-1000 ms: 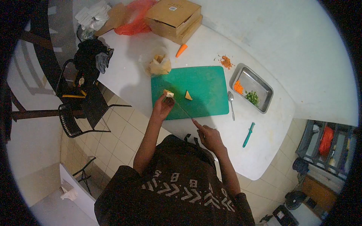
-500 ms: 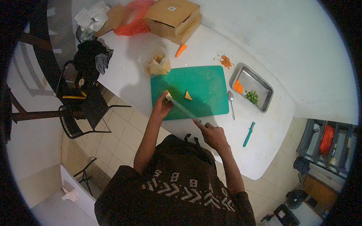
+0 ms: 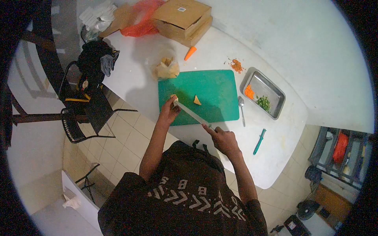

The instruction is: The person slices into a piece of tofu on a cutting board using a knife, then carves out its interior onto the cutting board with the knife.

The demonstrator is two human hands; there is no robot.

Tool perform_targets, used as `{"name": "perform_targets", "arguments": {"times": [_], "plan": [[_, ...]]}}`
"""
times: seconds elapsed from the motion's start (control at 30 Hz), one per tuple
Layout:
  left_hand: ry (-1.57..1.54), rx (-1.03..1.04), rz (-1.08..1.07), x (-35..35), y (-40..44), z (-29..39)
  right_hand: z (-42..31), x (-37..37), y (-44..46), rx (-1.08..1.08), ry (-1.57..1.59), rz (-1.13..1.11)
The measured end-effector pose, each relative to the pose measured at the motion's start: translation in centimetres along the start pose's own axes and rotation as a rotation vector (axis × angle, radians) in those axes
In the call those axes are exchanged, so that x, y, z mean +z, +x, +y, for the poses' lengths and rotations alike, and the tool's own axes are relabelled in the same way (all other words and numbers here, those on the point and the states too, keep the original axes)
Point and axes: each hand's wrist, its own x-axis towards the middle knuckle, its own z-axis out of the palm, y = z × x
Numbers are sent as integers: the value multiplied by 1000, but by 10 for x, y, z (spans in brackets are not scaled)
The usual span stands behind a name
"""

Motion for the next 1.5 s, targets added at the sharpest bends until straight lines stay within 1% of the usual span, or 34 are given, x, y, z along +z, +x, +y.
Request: {"name": "perform_targets", "arguments": {"times": [0.1, 0.17, 0.27, 0.4, 0.5, 0.7, 0.77, 0.9, 0.97, 1.0, 1.07, 1.3, 1.37, 1.5], "plan": [[11, 3, 28, 0, -1, 1, 0, -2, 2, -2, -40, -16], [11, 2, -20, -3, 3, 0, -1, -4, 3, 14, -59, -35], [26, 0, -16, -3, 3, 1, -1, -6, 3, 14, -91, -44], [32, 0, 7, -4, 3, 0, 2, -5, 2, 3, -87, -23], [37, 3, -16, -4, 3, 0, 3, -4, 2, -1, -70, -11], [29, -4, 25, 2, -2, 1, 4, 3, 2, 13, 81, -28], [26, 0, 1, 2, -3, 2, 1, 3, 2, 7, 179, -22], [13, -11, -16, 2, -3, 3, 0, 8, 2, 19, 276, -29], [7, -7, -53, 3, -4, 4, -1, 9, 2, 20, 420, -10], [7, -7, -53, 4, -5, 4, -2, 12, 1, 21, 420, -10], [-13, 12, -98, 7, -6, 4, -3, 17, 1, 48, 553, 0], [-78, 13, -150, 2, -2, -1, -5, 25, 1, 66, 655, -4], [-162, 2, -185, -2, 4, -6, -6, 32, 0, 15, 698, 106], [-178, 13, -232, -1, 2, -7, -9, 31, 0, 66, 780, 56]]}}
